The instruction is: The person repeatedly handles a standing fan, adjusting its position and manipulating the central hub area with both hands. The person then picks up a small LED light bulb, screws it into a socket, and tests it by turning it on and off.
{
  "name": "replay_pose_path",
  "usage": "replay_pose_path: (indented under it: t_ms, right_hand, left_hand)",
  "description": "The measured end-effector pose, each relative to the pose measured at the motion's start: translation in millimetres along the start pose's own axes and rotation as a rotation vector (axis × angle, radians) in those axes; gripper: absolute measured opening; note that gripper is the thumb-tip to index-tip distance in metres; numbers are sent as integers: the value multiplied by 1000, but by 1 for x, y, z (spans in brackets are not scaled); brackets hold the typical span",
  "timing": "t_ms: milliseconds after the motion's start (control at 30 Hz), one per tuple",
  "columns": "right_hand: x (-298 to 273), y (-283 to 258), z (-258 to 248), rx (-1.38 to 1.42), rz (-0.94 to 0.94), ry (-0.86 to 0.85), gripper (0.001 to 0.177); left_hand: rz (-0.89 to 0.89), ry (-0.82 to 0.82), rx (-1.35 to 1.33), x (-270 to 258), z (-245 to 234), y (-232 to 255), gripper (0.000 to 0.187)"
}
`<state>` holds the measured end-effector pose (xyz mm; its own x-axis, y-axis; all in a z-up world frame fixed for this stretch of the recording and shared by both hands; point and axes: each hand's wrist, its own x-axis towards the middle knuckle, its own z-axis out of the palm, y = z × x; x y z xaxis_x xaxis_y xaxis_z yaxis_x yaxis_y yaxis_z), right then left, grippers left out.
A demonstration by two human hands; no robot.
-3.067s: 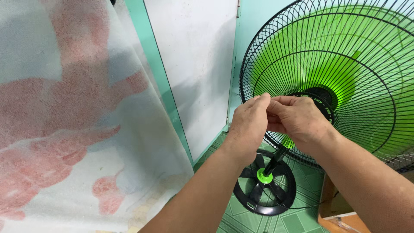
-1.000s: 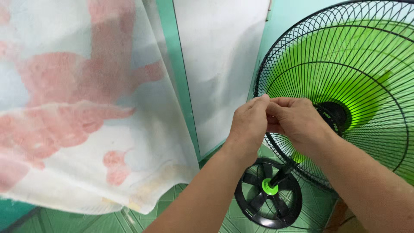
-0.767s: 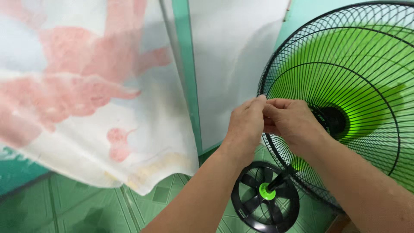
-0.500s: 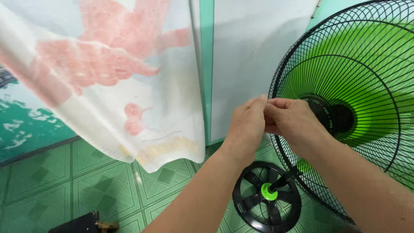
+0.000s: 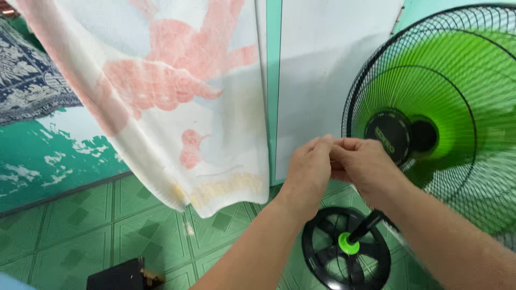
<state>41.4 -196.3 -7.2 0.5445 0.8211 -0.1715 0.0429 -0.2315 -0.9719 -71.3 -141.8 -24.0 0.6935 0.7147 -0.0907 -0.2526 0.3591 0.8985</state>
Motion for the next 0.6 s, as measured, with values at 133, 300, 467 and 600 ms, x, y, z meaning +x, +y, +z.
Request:
replay_pose_path:
  t_ms: [133,300,467,600]
  right_hand:
    - [-25,0,-3,-33,8,16,33]
    - [-61,11,-13,2,-5,13,35]
    - [-91,34,-31,20,52,89,33]
    - [-113,59,-55,44,116,136,32]
  left_hand:
    - [-41,7,27,-22,4,-1,41]
    - [-62,6,75,-52,16,-11,40]
    - [-50,-100,12,-77,34,-35,38]
    - [-168,-90,88,-93,54,-56,36]
